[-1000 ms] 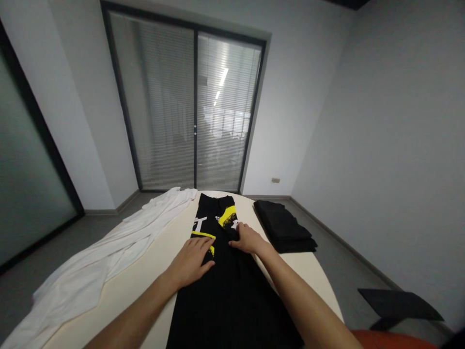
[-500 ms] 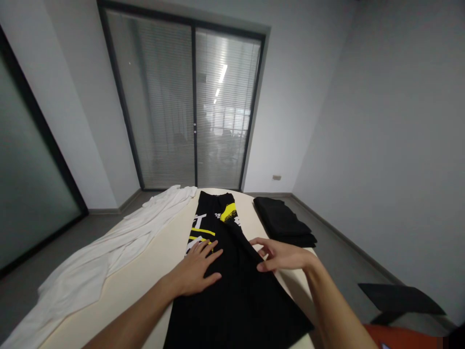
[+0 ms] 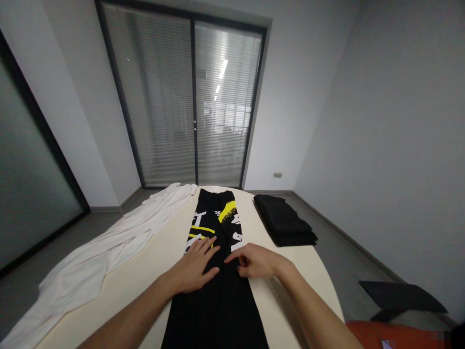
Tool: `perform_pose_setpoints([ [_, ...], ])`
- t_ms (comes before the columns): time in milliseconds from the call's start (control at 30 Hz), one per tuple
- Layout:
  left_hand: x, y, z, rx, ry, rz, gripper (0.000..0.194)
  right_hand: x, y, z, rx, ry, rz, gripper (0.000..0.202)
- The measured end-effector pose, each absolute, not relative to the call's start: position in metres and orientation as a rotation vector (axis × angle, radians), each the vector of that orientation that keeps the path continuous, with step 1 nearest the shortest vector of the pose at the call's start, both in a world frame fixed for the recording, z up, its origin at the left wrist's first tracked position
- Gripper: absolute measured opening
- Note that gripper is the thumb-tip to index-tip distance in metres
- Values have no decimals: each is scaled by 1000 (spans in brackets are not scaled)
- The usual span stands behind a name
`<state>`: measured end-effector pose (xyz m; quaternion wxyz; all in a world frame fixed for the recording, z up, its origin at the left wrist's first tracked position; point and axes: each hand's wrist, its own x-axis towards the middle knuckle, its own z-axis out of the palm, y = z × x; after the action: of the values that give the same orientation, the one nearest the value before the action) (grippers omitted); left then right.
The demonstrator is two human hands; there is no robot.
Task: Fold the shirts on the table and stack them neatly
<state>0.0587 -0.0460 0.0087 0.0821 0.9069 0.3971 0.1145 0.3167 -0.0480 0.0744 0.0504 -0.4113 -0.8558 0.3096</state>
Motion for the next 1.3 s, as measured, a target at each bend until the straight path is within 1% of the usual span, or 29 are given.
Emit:
perform_pose_setpoints([
  [167, 58, -45, 6, 2722, 1173, 308, 62, 303, -50, 72, -1180, -2772, 473, 42],
  [300, 57, -45, 6, 2733, 1174, 300, 63, 298, -51, 71, -1159, -2817, 278, 24],
  [367, 57, -45, 5, 2737, 1166, 318, 62, 297, -51, 72, -1072, -2774, 282, 18],
  [467, 58, -45, 5, 2734, 1165, 350, 61, 297, -51, 73, -938, -2627, 350, 16],
  [533, 59, -46, 8, 2717, 1164, 408, 59, 296, -50, 70, -925, -2565, 416, 16],
  [600, 61, -47, 14, 2694, 1146, 501, 50, 295, -48, 65, -926, -2582, 481, 23],
  [667, 63, -49, 22, 2685, 1097, 577, 38, 295, -46, 58, -905, -2618, 520, 35],
  [733, 65, -52, 31, 2704, 1013, 595, 32, 296, -44, 53, -891, -2606, 514, 36],
  [833, 69, -58, 42, 2764, 881, 537, 35, 301, -39, 47, -976, -2531, 480, 26],
  [1000, 80, -77, 53, 2905, 586, 384, 53, 313, -25, 35, -1094, -2401, 376, 26],
  [1067, 87, -88, 56, 2936, 431, 332, 54, 316, -20, 28, -1144, -2334, 313, 27],
  [1200, 101, -109, 57, 2985, 243, 321, 41, 315, -14, 19, -1284, -2270, 304, 33],
  [1300, 107, -120, 56, 3018, 171, 386, 25, 313, -12, 18, -1327, -2255, 342, 30],
])
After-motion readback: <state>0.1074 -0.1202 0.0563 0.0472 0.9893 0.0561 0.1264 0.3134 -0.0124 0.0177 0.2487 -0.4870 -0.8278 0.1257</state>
